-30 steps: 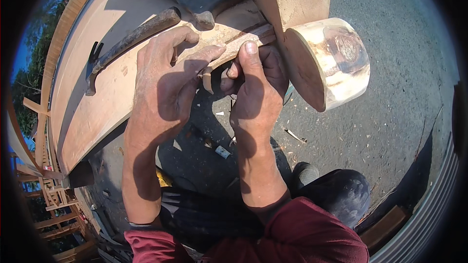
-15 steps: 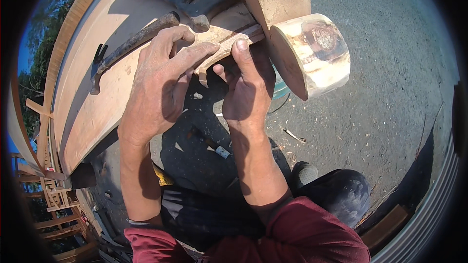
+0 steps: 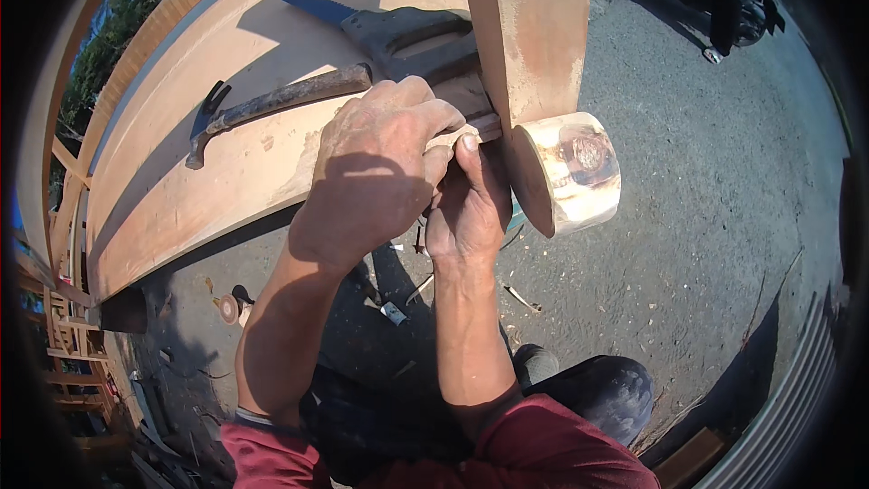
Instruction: The person repairs a wooden bench by using a hammer to fit a wooden piece into a joint, applying glue to a small wooden shim, and inserting the shim into the gap at the base of the bench leg.
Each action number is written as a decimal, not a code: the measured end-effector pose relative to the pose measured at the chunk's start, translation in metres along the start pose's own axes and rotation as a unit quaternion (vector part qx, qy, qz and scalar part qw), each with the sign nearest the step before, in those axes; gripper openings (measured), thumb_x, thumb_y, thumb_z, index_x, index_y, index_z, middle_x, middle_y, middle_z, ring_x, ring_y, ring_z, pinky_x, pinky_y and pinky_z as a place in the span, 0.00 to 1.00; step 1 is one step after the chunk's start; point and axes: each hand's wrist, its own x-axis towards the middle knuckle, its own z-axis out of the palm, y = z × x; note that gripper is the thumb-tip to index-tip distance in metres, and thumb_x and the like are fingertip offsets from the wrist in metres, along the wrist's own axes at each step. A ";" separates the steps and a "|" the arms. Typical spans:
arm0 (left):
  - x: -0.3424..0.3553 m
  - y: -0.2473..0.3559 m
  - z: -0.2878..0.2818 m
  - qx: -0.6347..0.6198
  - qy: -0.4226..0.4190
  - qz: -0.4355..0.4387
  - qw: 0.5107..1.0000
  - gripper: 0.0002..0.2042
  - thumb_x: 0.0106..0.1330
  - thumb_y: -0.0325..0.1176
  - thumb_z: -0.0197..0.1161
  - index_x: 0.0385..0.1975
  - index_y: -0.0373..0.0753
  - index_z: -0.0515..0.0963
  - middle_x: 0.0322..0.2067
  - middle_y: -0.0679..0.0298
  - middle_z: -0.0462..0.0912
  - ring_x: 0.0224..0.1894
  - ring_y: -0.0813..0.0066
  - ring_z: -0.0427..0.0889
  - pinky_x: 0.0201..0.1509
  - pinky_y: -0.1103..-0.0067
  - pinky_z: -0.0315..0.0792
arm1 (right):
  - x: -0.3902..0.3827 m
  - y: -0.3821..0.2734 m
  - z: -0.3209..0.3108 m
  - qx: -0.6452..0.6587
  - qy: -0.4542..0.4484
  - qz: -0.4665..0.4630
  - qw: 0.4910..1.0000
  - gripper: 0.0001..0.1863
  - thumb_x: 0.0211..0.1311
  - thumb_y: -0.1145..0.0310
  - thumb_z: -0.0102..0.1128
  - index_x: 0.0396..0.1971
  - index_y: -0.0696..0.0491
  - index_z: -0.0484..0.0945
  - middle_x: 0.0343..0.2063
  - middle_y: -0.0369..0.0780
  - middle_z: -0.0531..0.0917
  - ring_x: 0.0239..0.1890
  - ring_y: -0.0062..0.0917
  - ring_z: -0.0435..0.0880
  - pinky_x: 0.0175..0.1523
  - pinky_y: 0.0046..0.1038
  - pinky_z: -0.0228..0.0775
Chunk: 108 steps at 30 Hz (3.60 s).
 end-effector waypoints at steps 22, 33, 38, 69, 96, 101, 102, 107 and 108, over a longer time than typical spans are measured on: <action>0.019 0.014 -0.003 0.102 -0.085 -0.077 0.988 0.08 0.60 0.34 0.68 0.36 0.41 0.87 0.36 0.60 0.86 0.43 0.56 0.86 0.51 0.62 0.78 | 0.006 -0.013 0.000 0.072 -0.028 0.092 0.993 0.13 0.66 0.73 0.60 0.50 0.56 0.77 0.45 0.42 0.84 0.49 0.31 0.85 0.54 0.38 0.81; 0.011 0.008 0.017 0.100 -0.035 -0.077 0.991 0.07 0.62 0.30 0.68 0.38 0.38 0.86 0.37 0.54 0.87 0.43 0.57 0.87 0.53 0.65 0.80 | -0.024 0.065 -0.231 -0.590 -0.033 0.037 0.806 0.12 0.60 0.72 0.70 0.43 0.56 0.81 0.35 0.42 0.85 0.36 0.28 0.84 0.46 0.30 0.77; 0.015 0.013 0.022 0.040 0.004 -0.057 0.998 0.14 0.60 0.29 0.69 0.44 0.37 0.75 0.42 0.54 0.79 0.46 0.53 0.83 0.52 0.61 0.78 | -0.030 0.089 -0.320 -0.813 -0.076 0.063 0.574 0.28 0.53 0.63 0.72 0.54 0.55 0.75 0.50 0.56 0.81 0.51 0.54 0.81 0.56 0.47 0.74; 0.036 -0.048 0.003 -0.009 -0.065 0.130 0.989 0.38 0.50 0.46 0.69 0.59 0.26 0.72 0.63 0.41 0.69 0.71 0.49 0.63 0.71 0.31 0.36 | -0.112 -0.082 0.035 -0.835 0.015 -0.143 0.531 0.27 0.64 0.72 0.66 0.61 0.56 0.68 0.45 0.51 0.83 0.44 0.42 0.86 0.46 0.37 0.79; 0.041 -0.057 0.009 -0.040 -0.050 0.154 0.986 0.31 0.54 0.46 0.69 0.52 0.27 0.77 0.57 0.41 0.73 0.67 0.49 0.67 0.69 0.29 0.35 | -0.055 -0.046 0.087 -0.864 0.051 -0.346 0.362 0.18 0.56 0.75 0.70 0.48 0.56 0.79 0.43 0.46 0.86 0.41 0.40 0.88 0.43 0.35 0.83; 0.041 -0.058 0.009 -0.030 -0.049 0.151 0.987 0.37 0.54 0.45 0.68 0.60 0.25 0.71 0.57 0.41 0.72 0.66 0.48 0.68 0.70 0.30 0.38 | -0.052 -0.043 0.087 -0.868 0.057 -0.340 0.358 0.18 0.56 0.75 0.70 0.48 0.55 0.79 0.43 0.45 0.85 0.41 0.39 0.88 0.42 0.34 0.83; 0.040 -0.059 0.009 -0.027 -0.046 0.152 0.987 0.36 0.54 0.45 0.68 0.60 0.25 0.71 0.57 0.41 0.72 0.65 0.48 0.68 0.70 0.30 0.38 | -0.052 -0.041 0.088 -0.870 0.058 -0.339 0.352 0.18 0.56 0.75 0.70 0.48 0.55 0.79 0.43 0.44 0.85 0.41 0.39 0.89 0.42 0.34 0.83; 0.041 -0.057 0.010 -0.033 -0.046 0.155 0.986 0.36 0.55 0.44 0.68 0.59 0.25 0.71 0.56 0.42 0.71 0.64 0.49 0.68 0.70 0.31 0.40 | -0.050 -0.042 0.087 -0.863 0.053 -0.359 0.350 0.19 0.55 0.76 0.69 0.48 0.55 0.78 0.42 0.44 0.84 0.40 0.39 0.88 0.41 0.35 0.83; 0.041 -0.057 0.010 -0.032 -0.048 0.154 0.986 0.35 0.55 0.44 0.68 0.59 0.25 0.71 0.56 0.42 0.71 0.64 0.49 0.68 0.70 0.31 0.40 | -0.050 -0.042 0.086 -0.862 0.046 -0.363 0.351 0.20 0.55 0.76 0.69 0.49 0.56 0.77 0.41 0.44 0.83 0.39 0.38 0.87 0.41 0.35 0.82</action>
